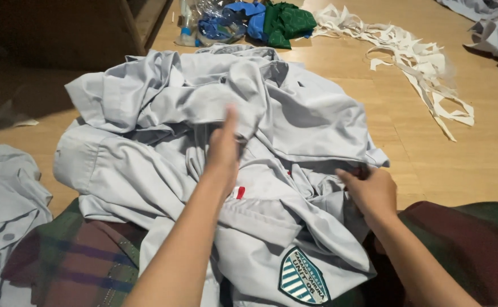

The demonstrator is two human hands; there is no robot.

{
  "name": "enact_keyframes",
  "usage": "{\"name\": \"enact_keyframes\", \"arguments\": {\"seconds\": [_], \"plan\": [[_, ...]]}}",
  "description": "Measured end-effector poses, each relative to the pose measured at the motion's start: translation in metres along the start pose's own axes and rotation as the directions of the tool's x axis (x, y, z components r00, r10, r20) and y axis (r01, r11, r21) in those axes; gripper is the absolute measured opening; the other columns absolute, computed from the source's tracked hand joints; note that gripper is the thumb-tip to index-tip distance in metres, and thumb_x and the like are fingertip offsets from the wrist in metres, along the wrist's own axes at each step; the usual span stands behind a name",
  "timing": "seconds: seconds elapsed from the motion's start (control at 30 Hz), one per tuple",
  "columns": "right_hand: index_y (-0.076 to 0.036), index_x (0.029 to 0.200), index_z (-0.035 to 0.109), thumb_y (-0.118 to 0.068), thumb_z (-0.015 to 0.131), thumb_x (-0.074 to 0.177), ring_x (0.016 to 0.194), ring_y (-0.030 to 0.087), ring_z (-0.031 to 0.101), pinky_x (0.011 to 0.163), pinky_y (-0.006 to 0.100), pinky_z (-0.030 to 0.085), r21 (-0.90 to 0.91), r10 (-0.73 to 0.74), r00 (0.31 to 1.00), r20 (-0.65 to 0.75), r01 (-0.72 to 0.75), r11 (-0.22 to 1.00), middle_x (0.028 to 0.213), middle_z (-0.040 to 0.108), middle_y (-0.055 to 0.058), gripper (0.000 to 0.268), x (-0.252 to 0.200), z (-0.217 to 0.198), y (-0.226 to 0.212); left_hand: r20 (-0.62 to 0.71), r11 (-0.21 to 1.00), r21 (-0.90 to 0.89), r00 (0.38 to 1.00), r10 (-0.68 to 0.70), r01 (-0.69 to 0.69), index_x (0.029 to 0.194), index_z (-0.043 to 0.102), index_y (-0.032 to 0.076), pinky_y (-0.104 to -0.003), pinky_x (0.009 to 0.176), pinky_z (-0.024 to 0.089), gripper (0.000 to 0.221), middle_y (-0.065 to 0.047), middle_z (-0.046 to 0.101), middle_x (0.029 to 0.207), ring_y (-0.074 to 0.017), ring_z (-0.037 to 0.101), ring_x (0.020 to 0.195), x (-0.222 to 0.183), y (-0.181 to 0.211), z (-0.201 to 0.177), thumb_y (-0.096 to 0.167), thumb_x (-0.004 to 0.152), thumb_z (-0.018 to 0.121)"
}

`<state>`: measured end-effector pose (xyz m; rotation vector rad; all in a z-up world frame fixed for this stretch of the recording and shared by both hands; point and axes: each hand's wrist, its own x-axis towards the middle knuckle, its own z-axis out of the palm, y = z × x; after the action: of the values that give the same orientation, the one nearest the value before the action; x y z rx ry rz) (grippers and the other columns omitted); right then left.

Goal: Final inspection and trimming of loose threads from manufactured shirts using thread snips.

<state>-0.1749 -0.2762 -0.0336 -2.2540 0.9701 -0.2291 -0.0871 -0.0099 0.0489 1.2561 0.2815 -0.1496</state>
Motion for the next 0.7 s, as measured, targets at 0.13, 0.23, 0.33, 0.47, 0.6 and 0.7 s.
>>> {"name": "enact_keyframes", "arguments": {"seconds": [0.13,0.23,0.33,0.47,0.6,0.7], "plan": [[0.007,0.097,0.079,-0.042,0.090,0.076,0.095,0.044,0.075,0.075,0.050,0.059,-0.202,-0.018,0.996,0.088,0.035,0.979,0.089,0.076,0.026,0.055,-0.004,-0.002,-0.026,-0.013,0.770,0.620,0.979,0.204,-0.152,0.116,0.069,-0.008,-0.052,0.103,0.049,0.087,-0.027,0.071,0.116,-0.0411,0.064,0.121,0.022,-0.012,0.011,0.073,0.093,0.047],[0.017,0.112,0.070,-0.034,0.092,0.074,0.101,0.050,0.071,0.073,0.058,0.059,-0.073,0.108,0.984,0.142,-0.098,0.992,0.104,0.072,0.035,0.067,-0.005,0.016,-0.018,-0.108,0.840,0.542,0.989,0.103,-0.028,0.119,0.068,0.001,-0.050,0.094,0.054,0.079,-0.014,0.076,0.095,-0.0276,0.077,0.091,0.013,-0.004,0.023,0.072,0.088,0.053],[0.000,0.082,0.071,-0.018,0.080,0.077,0.037,0.021,0.039,0.035,0.033,0.033,0.437,0.173,0.964,0.201,-0.246,0.865,0.053,0.046,0.009,0.021,-0.034,0.020,-0.022,0.109,0.883,-0.467,0.989,0.102,-0.040,0.151,0.001,-0.010,-0.050,0.114,0.041,0.117,-0.038,0.051,0.132,-0.0489,0.056,0.130,-0.008,0.010,0.039,0.035,0.080,0.083],[-0.010,0.097,0.072,-0.016,0.073,0.095,0.070,0.021,0.058,0.066,0.034,0.047,0.407,-0.296,0.924,-0.241,0.373,0.834,0.076,0.068,0.012,0.007,-0.096,-0.003,-0.049,0.270,0.996,-0.033,0.959,0.084,-0.078,0.130,0.045,0.002,-0.040,0.096,0.052,0.085,-0.022,0.059,0.121,-0.0318,0.062,0.113,-0.027,-0.021,0.047,0.046,0.070,0.085],[-0.009,0.098,0.073,-0.010,0.071,0.093,0.059,0.021,0.059,0.058,0.036,0.049,0.337,-0.441,0.846,-0.299,0.526,0.781,0.065,0.066,0.015,0.006,-0.128,-0.010,-0.073,0.464,0.868,0.418,0.884,0.051,-0.270,0.114,0.078,0.022,-0.029,0.082,0.062,0.057,0.001,0.078,0.101,-0.0128,0.074,0.091,-0.024,-0.040,0.046,0.050,0.066,0.088],[-0.021,0.095,0.075,-0.017,0.074,0.090,0.054,0.027,0.063,0.060,0.037,0.051,0.228,-0.476,0.856,-0.202,0.513,0.828,0.057,0.064,0.010,0.006,-0.123,-0.005,-0.064,0.503,0.773,0.527,0.863,0.053,-0.354,0.114,0.078,0.030,-0.033,0.087,0.061,0.034,0.006,0.079,0.105,-0.0167,0.076,0.103,-0.036,-0.031,0.033,0.044,0.083,0.076]]}}
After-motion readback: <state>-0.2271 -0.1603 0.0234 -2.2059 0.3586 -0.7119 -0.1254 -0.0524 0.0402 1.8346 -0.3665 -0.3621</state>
